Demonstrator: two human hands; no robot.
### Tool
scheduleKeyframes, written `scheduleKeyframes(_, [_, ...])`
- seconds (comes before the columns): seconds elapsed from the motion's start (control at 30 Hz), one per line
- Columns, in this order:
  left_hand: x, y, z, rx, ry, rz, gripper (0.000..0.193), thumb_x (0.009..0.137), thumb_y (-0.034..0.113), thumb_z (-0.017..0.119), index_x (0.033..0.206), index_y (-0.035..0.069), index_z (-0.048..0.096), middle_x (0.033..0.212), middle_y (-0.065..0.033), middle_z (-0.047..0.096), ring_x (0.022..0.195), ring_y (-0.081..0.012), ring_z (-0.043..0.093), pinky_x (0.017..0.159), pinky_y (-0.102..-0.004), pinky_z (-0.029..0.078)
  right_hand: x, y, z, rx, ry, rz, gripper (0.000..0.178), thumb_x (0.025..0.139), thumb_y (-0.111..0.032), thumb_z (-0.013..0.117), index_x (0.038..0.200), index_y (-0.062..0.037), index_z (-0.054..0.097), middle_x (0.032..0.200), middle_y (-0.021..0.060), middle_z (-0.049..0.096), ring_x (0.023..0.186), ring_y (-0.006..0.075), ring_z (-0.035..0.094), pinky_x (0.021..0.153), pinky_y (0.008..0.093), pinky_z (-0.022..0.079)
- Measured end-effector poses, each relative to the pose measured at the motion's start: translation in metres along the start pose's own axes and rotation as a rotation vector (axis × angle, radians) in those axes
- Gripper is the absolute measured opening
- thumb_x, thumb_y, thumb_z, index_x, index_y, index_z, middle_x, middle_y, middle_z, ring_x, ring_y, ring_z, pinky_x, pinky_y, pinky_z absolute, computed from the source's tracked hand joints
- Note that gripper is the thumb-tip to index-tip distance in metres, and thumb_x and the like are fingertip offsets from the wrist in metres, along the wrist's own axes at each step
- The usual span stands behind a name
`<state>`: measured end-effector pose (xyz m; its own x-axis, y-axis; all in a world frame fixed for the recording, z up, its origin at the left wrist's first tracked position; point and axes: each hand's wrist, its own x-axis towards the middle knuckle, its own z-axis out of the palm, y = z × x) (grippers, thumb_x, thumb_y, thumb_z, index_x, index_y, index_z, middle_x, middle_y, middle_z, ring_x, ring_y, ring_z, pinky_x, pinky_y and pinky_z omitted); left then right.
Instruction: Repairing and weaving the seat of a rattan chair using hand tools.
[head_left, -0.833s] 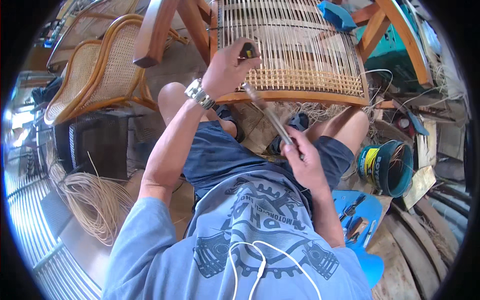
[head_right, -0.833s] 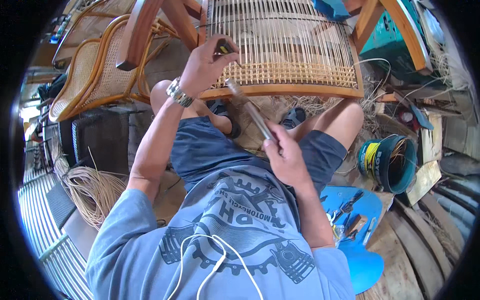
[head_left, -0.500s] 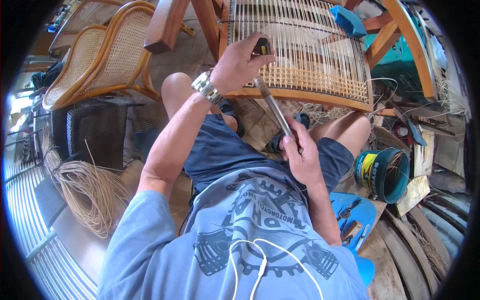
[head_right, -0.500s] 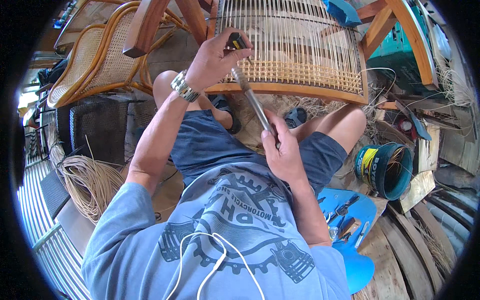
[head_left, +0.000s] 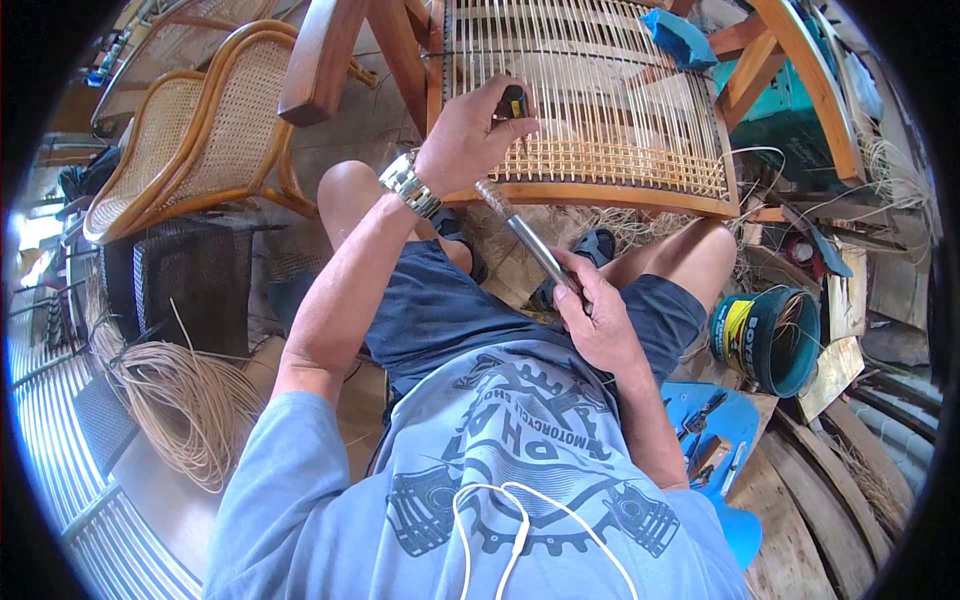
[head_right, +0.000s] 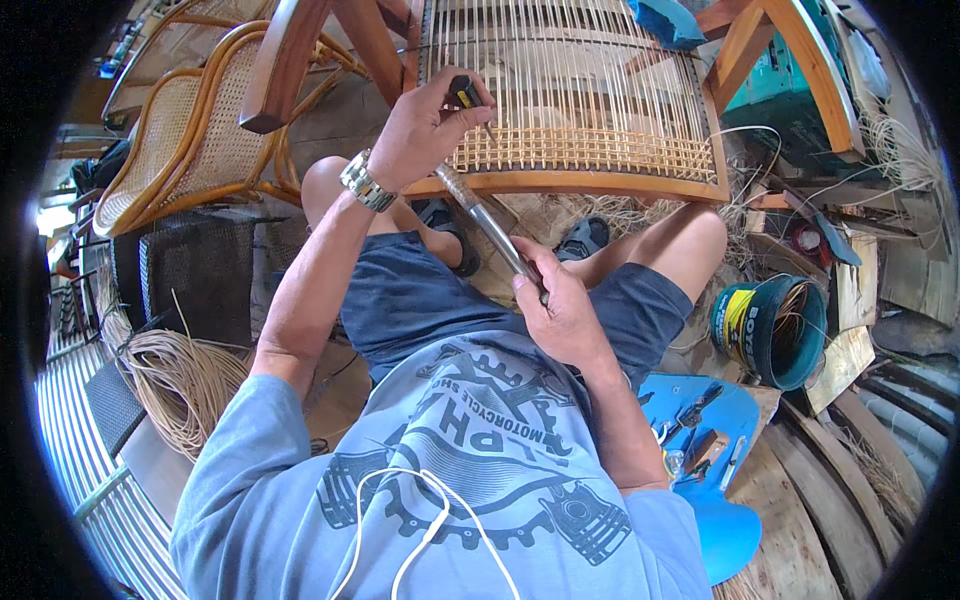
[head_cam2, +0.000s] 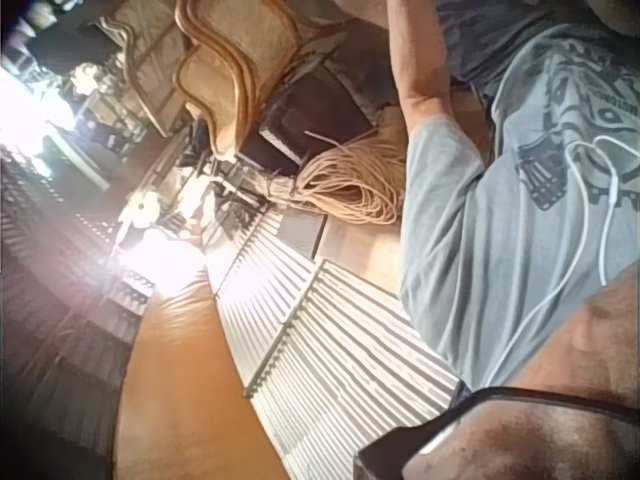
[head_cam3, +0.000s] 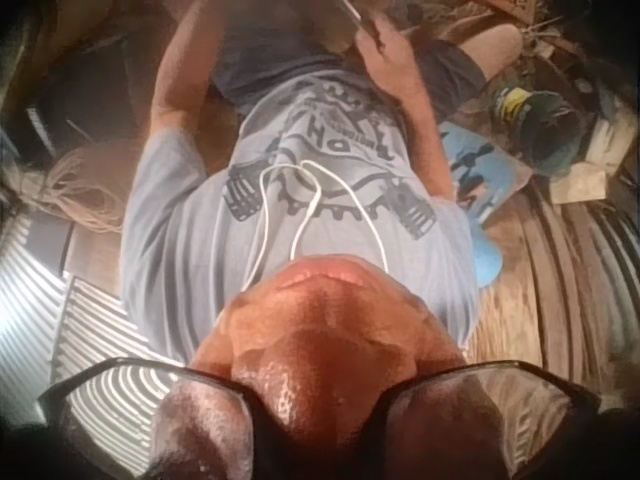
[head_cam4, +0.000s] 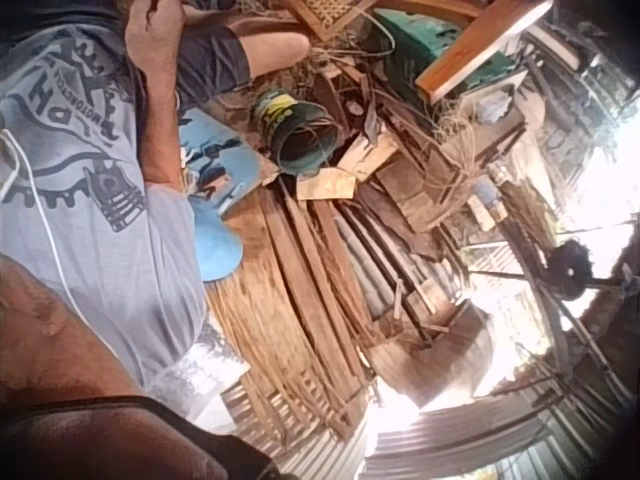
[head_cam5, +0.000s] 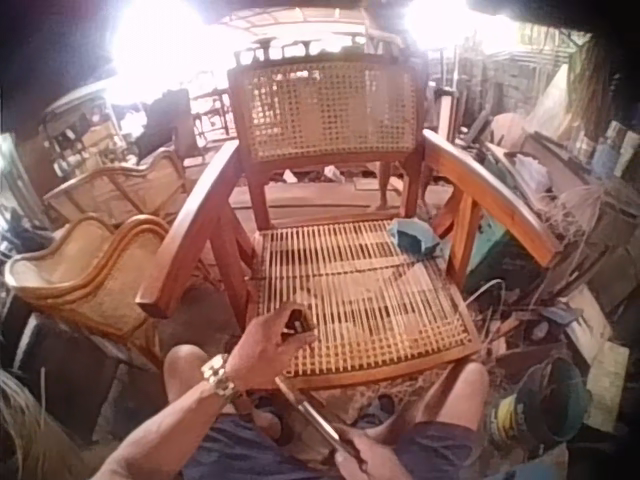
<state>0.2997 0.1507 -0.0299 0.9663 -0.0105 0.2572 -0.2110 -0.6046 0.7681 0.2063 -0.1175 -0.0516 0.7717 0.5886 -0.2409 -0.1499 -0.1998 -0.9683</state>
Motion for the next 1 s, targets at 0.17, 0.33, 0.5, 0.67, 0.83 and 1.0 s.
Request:
scheduleKeyframes(0.17, [0.000,0.000,-0.001,0.006,-0.008,0.010,0.024,0.097,0.020,0.074,0.114,0.008,0.064,0.085,-0.0023,0.073,0.062,-0.0054,0.056,0.057,-0.0260,0.046,0.001,0.006,-0.011,0.065,0.091,0.083,0.043,0.102,-0.005,0.054,0.143,0.0024,0.050,0.105,0.0063,0.062,0.089,0.0094,0.056,0.081,0.0254,0.048])
scheduleKeyframes(0.33, [-0.004,0.000,0.001,-0.012,-0.016,-0.013,0.021,0.097,0.018,0.073,0.114,0.008,0.064,0.086,-0.0026,0.073,0.063,-0.0059,0.056,0.060,-0.0255,0.045,-0.002,0.000,-0.005,0.013,0.002,-0.063,0.042,0.102,-0.006,0.054,0.143,0.0023,0.051,0.098,0.0034,0.060,0.082,0.0074,0.053,0.073,0.0233,0.046])
scheduleKeyframes(0.5, [-0.003,0.005,0.003,-0.029,-0.030,-0.033,0.020,0.098,0.016,0.072,0.113,0.007,0.064,0.086,-0.0019,0.072,0.070,-0.0067,0.058,0.064,-0.0254,0.046,0.001,0.009,0.000,0.140,0.190,0.063,0.042,0.102,-0.006,0.054,0.143,0.0019,0.051,0.093,0.0021,0.055,0.077,0.0069,0.048,0.070,0.0232,0.044])
scheduleKeyframes(0.67, [-0.001,0.001,-0.002,-0.068,-0.004,-0.061,0.020,0.097,0.016,0.073,0.113,0.007,0.064,0.088,-0.0008,0.071,0.076,-0.0058,0.060,0.068,-0.0245,0.048,-0.006,0.003,0.003,0.042,0.086,-0.011,0.043,0.102,-0.007,0.054,0.144,0.0028,0.050,0.105,0.0084,0.063,0.091,0.0113,0.059,0.083,0.0261,0.049])
scheduleKeyframes(0.83, [0.005,-0.004,0.005,-0.025,-0.011,-0.060,0.021,0.097,0.016,0.073,0.114,0.007,0.065,0.089,-0.0004,0.071,0.078,-0.0064,0.060,0.071,-0.0247,0.049,0.005,0.005,0.005,0.013,0.099,-0.080,0.043,0.102,-0.006,0.054,0.143,0.0044,0.049,0.116,0.0147,0.066,0.104,0.0160,0.064,0.093,0.0299,0.050])
scheduleKeyframes(1.0, [0.004,0.005,0.000,-0.079,-0.010,-0.046,0.020,0.097,0.016,0.073,0.114,0.007,0.065,0.090,-0.0010,0.072,0.080,-0.0060,0.062,0.072,-0.0247,0.050,0.001,0.003,0.003,0.031,0.182,-0.090,0.043,0.102,-0.007,0.054,0.143,0.0044,0.049,0.112,0.0152,0.066,0.101,0.0165,0.064,0.091,0.0303,0.051])
